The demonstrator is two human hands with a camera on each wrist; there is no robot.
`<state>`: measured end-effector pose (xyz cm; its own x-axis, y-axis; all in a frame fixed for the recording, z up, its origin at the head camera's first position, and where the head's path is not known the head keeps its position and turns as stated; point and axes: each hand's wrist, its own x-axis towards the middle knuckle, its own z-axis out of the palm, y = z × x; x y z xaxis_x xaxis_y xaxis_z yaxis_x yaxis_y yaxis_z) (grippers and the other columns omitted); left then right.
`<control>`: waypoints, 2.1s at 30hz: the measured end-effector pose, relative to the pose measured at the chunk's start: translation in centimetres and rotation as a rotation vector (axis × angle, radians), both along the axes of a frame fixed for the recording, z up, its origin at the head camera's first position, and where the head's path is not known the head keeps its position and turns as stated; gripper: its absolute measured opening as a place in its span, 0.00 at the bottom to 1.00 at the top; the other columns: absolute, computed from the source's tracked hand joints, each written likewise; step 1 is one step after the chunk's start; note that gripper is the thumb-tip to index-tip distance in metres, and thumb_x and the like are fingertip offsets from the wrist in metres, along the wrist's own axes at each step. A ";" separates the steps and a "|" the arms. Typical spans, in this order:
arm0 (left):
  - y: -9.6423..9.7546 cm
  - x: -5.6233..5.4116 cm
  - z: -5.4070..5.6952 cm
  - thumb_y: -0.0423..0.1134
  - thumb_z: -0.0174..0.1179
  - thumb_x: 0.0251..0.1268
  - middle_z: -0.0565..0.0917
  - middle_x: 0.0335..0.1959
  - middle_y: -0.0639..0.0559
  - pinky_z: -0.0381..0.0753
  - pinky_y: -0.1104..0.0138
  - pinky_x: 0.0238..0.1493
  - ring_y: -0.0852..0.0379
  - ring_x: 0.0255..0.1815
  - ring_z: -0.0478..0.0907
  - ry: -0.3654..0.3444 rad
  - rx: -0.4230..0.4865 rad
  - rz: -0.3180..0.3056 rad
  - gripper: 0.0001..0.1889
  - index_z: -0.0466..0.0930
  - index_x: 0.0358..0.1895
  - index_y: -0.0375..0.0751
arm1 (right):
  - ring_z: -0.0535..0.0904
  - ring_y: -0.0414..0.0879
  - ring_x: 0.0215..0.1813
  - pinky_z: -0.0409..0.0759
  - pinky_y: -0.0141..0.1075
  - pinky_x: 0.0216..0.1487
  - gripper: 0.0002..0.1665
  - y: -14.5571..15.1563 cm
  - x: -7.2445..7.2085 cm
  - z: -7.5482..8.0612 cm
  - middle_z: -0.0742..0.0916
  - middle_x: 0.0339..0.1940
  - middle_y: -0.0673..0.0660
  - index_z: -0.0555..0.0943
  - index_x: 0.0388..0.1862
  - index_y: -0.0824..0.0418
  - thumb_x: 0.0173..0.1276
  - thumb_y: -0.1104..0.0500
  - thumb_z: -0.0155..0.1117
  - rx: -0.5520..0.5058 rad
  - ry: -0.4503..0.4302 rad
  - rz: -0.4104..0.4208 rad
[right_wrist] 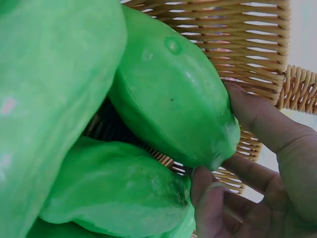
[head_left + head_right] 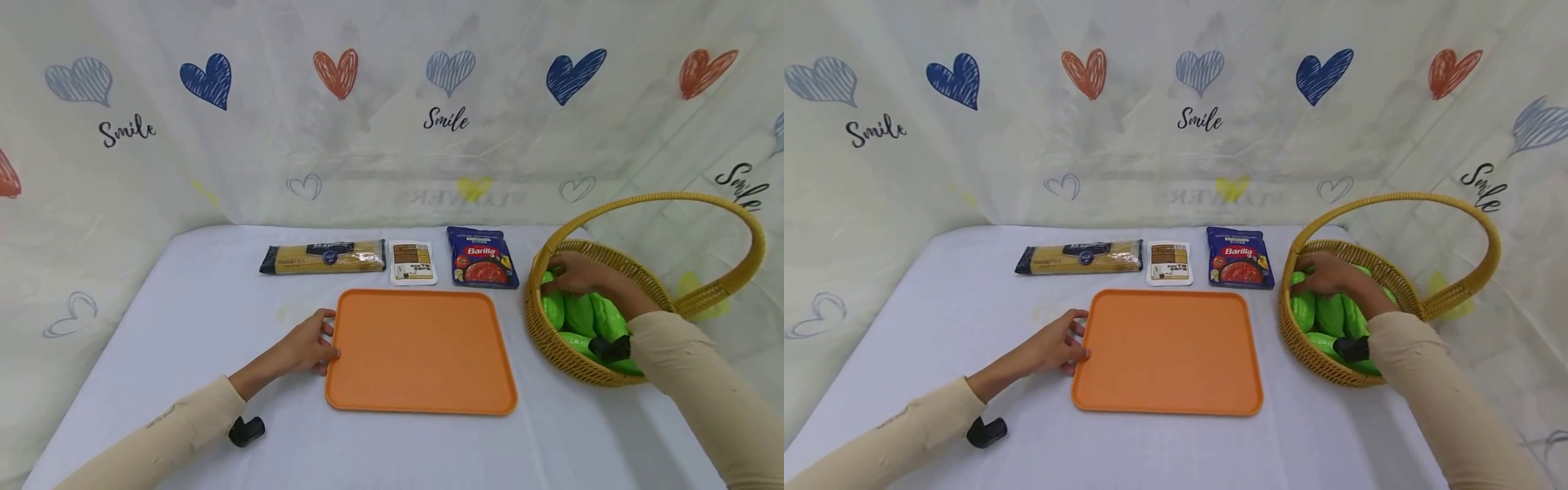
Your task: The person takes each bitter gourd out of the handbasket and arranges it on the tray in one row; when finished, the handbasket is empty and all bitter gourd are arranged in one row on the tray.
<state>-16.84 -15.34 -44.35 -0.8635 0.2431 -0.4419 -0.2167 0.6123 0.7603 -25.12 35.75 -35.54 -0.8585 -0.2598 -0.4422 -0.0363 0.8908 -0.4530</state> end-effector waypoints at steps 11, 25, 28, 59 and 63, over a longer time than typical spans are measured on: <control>0.3 -0.1 0.3 0.32 0.69 0.61 0.75 0.53 0.45 0.89 0.64 0.29 0.55 0.37 0.80 -0.003 0.003 0.005 0.41 0.57 0.75 0.43 | 0.70 0.78 0.64 0.88 0.46 0.42 0.36 -0.1 0.6 0.3 0.72 0.66 0.81 0.73 0.65 0.71 0.65 0.52 0.71 -0.031 0.120 -0.025; 0.3 0.5 -0.2 0.28 0.62 0.58 0.75 0.52 0.44 0.89 0.63 0.28 0.54 0.40 0.80 0.011 0.054 0.040 0.37 0.60 0.73 0.40 | 0.76 0.72 0.62 0.88 0.50 0.49 0.42 1.5 1.4 1.3 0.66 0.69 0.83 0.64 0.73 0.71 0.72 0.46 0.64 -0.147 0.106 -0.095; 0.3 0.6 -0.2 0.27 0.62 0.59 0.76 0.52 0.44 0.89 0.63 0.29 0.55 0.40 0.80 0.006 0.056 0.044 0.37 0.60 0.73 0.40 | 0.70 0.74 0.67 0.87 0.51 0.52 0.43 1.7 1.9 1.9 0.64 0.71 0.81 0.63 0.75 0.69 0.72 0.44 0.63 -0.172 0.117 -0.107; 0.4 0.7 0.1 0.26 0.62 0.60 0.75 0.53 0.44 0.89 0.63 0.29 0.54 0.41 0.79 -0.003 0.053 0.045 0.37 0.59 0.73 0.41 | 0.73 0.26 0.52 0.88 0.36 0.45 0.33 -0.5 7.1 5.8 0.72 0.69 0.66 0.68 0.72 0.62 0.74 0.50 0.62 -0.250 0.133 -0.029; 0.4 0.7 0.1 0.26 0.62 0.59 0.75 0.53 0.44 0.89 0.63 0.29 0.54 0.41 0.79 -0.001 0.063 0.045 0.37 0.59 0.73 0.41 | 0.75 0.27 0.51 0.88 0.35 0.43 0.31 -0.9 7.6 5.8 0.74 0.68 0.66 0.71 0.70 0.63 0.73 0.51 0.63 -0.254 0.136 -0.018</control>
<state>-16.10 -14.97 -44.26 -0.8739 0.2315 -0.4274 -0.2434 0.5528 0.7970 -17.49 34.82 -29.75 -0.9108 -0.3318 -0.2455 -0.0970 0.7502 -0.6540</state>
